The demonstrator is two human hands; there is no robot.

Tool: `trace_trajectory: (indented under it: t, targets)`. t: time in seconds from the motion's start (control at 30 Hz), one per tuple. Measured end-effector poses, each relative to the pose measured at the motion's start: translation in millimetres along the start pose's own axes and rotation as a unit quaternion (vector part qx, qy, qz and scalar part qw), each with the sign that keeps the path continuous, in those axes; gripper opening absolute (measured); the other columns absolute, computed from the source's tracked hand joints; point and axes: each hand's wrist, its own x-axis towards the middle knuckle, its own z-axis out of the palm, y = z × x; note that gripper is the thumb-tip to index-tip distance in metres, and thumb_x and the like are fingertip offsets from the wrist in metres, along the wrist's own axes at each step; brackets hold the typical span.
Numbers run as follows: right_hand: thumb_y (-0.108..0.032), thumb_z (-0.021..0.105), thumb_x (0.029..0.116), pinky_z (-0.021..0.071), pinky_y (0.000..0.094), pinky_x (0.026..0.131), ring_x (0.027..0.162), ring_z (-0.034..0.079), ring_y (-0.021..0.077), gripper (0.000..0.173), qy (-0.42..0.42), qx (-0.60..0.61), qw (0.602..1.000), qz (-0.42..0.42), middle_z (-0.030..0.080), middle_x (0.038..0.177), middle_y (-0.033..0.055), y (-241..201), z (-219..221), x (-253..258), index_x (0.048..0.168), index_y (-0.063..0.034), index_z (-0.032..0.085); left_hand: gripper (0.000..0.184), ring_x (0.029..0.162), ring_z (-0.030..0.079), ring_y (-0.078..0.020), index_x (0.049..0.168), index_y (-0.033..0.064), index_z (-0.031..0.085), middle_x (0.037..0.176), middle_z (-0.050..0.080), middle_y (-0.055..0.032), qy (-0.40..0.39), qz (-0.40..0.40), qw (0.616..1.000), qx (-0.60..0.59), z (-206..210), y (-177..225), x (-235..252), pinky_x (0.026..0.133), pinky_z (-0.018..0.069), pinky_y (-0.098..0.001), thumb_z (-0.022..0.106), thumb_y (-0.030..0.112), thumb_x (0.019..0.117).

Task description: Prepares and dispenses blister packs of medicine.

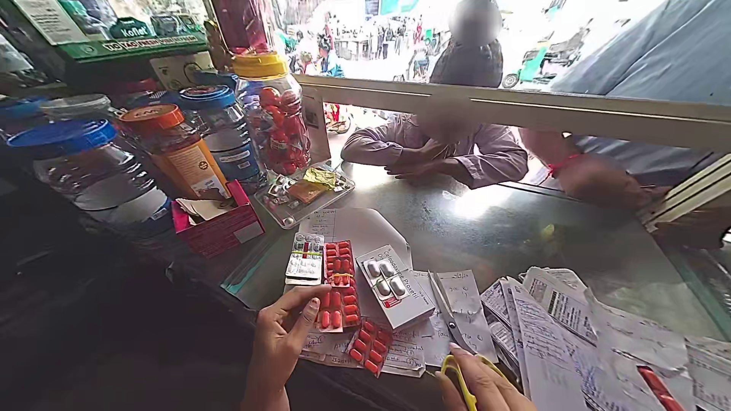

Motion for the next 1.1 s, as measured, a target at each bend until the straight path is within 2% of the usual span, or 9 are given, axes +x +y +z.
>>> trace_trajectory:
  t: [0.1, 0.13, 0.27, 0.37, 0.5, 0.57, 0.67, 0.87, 1.1]
  targets:
    - [-0.02, 0.066, 0.099, 0.0584, 0.0303, 0.082, 0.11, 0.071, 0.0251, 0.034, -0.039, 0.113, 0.984, -0.128, 0.07, 0.129, 0.0168, -23, 24, 16, 0.129, -0.0062, 0.07, 0.025, 0.1, 0.069, -0.0025, 0.117, -0.0003, 0.073, 0.113, 0.073, -0.0037, -0.115, 0.03, 0.992, -0.028, 8, 6, -8, 0.086, 0.0586, -0.0183, 0.056, 0.009, 0.1007]
    - [-0.018, 0.065, 0.0993, 0.0576, 0.0274, 0.084, 0.114, 0.07, 0.0239, 0.031, -0.024, 0.118, 0.98, -0.16, 0.069, 0.131, 0.0162, -29, 38, 21, 0.128, -0.0077, 0.071, 0.025, 0.101, 0.069, -0.003, 0.118, -0.0015, 0.072, 0.113, 0.072, -0.0059, -0.131, 0.037, 0.99, -0.033, 12, 8, -10, 0.086, 0.0588, -0.0183, 0.058, 0.009, 0.1001]
    - [-0.003, 0.06, 0.0969, 0.0567, 0.0217, 0.086, 0.105, 0.074, 0.0216, 0.022, 0.078, 0.099, 0.973, -0.195, 0.076, 0.113, 0.0163, -36, 66, 40, 0.112, -0.0035, 0.076, 0.027, 0.094, 0.071, -0.0037, 0.12, -0.0039, 0.069, 0.109, 0.075, -0.0064, -0.097, 0.042, 0.994, 0.023, 9, 3, -1, 0.081, 0.0603, -0.0194, 0.056, 0.009, 0.1011]
    - [-0.003, 0.057, 0.0975, 0.0571, 0.0204, 0.083, 0.106, 0.074, 0.0188, 0.023, 0.084, 0.079, 0.979, -0.168, 0.075, 0.116, 0.0145, -36, 70, 51, 0.113, -0.0027, 0.075, 0.025, 0.089, 0.073, -0.008, 0.114, 0.0015, 0.074, 0.103, 0.076, -0.0066, -0.025, 0.09, 0.974, 0.206, -2, -13, 27, 0.079, 0.0594, -0.0208, 0.058, 0.01, 0.097]
    - [0.002, 0.056, 0.0932, 0.0582, 0.0227, 0.082, 0.106, 0.074, 0.02, 0.029, 0.07, 0.088, 0.979, -0.171, 0.074, 0.121, 0.0138, -43, 82, 63, 0.113, -0.0039, 0.075, 0.013, 0.097, 0.074, -0.024, 0.096, 0.0083, 0.08, 0.104, 0.077, -0.0093, -0.123, 0.116, 0.936, 0.309, -12, -27, 56, 0.082, 0.0591, -0.0424, 0.07, 0.014, 0.0905]
    - [0.003, 0.059, 0.0901, 0.0599, 0.0254, 0.078, 0.102, 0.075, 0.0215, 0.03, 0.065, 0.079, 0.978, -0.179, 0.075, 0.119, 0.0125, -48, 87, 68, 0.112, -0.0053, 0.077, 0.012, 0.097, 0.074, -0.0263, 0.094, 0.0086, 0.08, 0.103, 0.077, -0.0086, -0.158, 0.131, 0.923, 0.325, -11, -28, 61, 0.079, 0.059, -0.048, 0.07, 0.014, 0.0905]
    - [0.003, 0.059, 0.0898, 0.0592, 0.0285, 0.082, 0.106, 0.074, 0.0217, 0.03, 0.062, 0.041, 0.982, -0.175, 0.076, 0.116, 0.0076, -56, 91, 73, 0.11, -0.0072, 0.078, 0.014, 0.094, 0.074, -0.0312, 0.093, 0.0062, 0.079, 0.103, 0.076, -0.0109, -0.207, 0.161, 0.903, 0.34, -13, -28, 70, 0.074, 0.0579, -0.054, 0.066, 0.011, 0.0898]
    - [0.004, 0.058, 0.0911, 0.0582, 0.0264, 0.089, 0.107, 0.074, 0.0236, 0.028, 0.087, 0.062, 0.981, -0.162, 0.076, 0.116, 0.0142, -65, 111, 78, 0.113, 0.0009, 0.076, 0.022, 0.099, 0.071, -0.0329, 0.095, -0.0014, 0.069, 0.111, 0.069, -0.0175, -0.313, 0.23, 0.87, 0.303, -22, -41, 91, 0.076, 0.0587, -0.0483, 0.062, 0.014, 0.081]
    - [0.005, 0.057, 0.092, 0.0583, 0.0229, 0.084, 0.103, 0.075, 0.0199, 0.032, 0.096, 0.076, 0.981, -0.153, 0.073, 0.122, 0.0162, -64, 122, 65, 0.121, 0.0033, 0.072, 0.023, 0.098, 0.072, -0.0298, 0.105, -0.0036, 0.063, 0.112, 0.07, -0.0195, -0.279, 0.236, 0.88, 0.303, -18, -41, 80, 0.073, 0.0589, -0.0391, 0.051, 0.005, 0.0861]
